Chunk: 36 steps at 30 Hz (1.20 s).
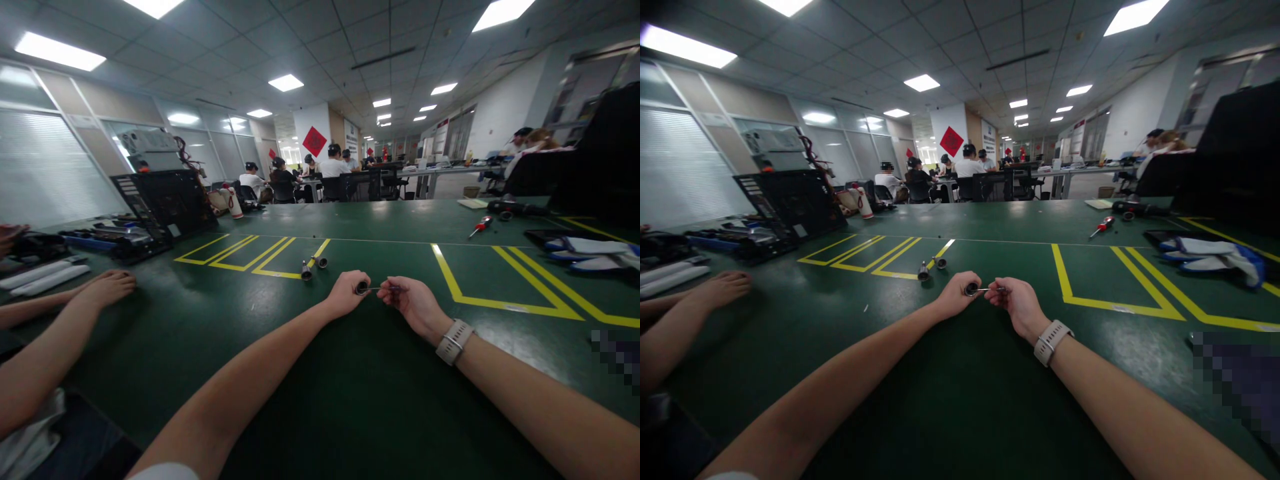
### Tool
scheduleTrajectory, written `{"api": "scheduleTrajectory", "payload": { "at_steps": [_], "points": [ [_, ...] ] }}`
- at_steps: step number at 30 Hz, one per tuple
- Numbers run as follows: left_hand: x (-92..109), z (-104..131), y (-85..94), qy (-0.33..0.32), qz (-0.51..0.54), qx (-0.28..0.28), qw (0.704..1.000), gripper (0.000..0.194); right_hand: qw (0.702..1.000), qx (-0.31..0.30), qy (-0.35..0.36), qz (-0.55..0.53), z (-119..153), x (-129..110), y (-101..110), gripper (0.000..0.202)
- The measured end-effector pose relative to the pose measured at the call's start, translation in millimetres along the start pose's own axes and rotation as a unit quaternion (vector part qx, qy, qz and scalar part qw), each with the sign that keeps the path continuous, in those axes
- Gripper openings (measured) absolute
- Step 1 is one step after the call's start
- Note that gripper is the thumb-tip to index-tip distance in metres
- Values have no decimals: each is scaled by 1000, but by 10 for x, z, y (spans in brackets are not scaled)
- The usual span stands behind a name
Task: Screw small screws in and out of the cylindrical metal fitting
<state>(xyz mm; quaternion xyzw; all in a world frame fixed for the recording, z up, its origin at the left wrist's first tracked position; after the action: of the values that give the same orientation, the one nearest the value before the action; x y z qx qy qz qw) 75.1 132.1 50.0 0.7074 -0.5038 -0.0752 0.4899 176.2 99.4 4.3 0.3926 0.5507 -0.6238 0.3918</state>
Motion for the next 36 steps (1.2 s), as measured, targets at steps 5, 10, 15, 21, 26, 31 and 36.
{"api": "scheduleTrajectory", "payload": {
  "at_steps": [5, 10, 15, 21, 26, 31, 36],
  "points": [
    [1, 3, -6, 1, -12, -3, 1000, 4, 1000, 8, 6, 0, 13, -21, 19, 14],
    [-11, 8, -1, 5, -31, -1, 1000, 3, 999, 37, 12, -4, 17, -56, 78, 14],
    [-65, 11, 9, 37, -46, 2, 998, 4, 997, 75, 27, 5, 23, -106, 150, 14],
    [-121, 1, 33, 68, -36, 15, 997, 7, 989, 115, 71, 57, -40, -125, 306, 15],
    [-106, 9, 47, 63, 3, 25, 998, 7, 983, 133, 89, 91, -49, -137, 358, 15],
    [48, 15, -44, 9, 47, -23, 999, 8, 980, 147, 88, 104, -6, -161, 331, 15],
    [90, 9, -110, 3, 38, -56, 998, 5, 976, 159, 89, 123, 32, -214, 343, 15]
  ]
}}
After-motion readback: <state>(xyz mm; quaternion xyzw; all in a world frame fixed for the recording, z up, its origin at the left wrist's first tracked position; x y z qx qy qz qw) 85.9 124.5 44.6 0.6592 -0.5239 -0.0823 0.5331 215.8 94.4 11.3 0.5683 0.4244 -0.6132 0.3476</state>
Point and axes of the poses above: each hand's wrist, its own z-axis away from the middle knuckle, its own y-axis out of the back of the hand, x = y × z, the point moved 10 cm from there along -z, towards the middle knuckle, and after that the axes turned 2 degrees about x, right-handed, at the moved point
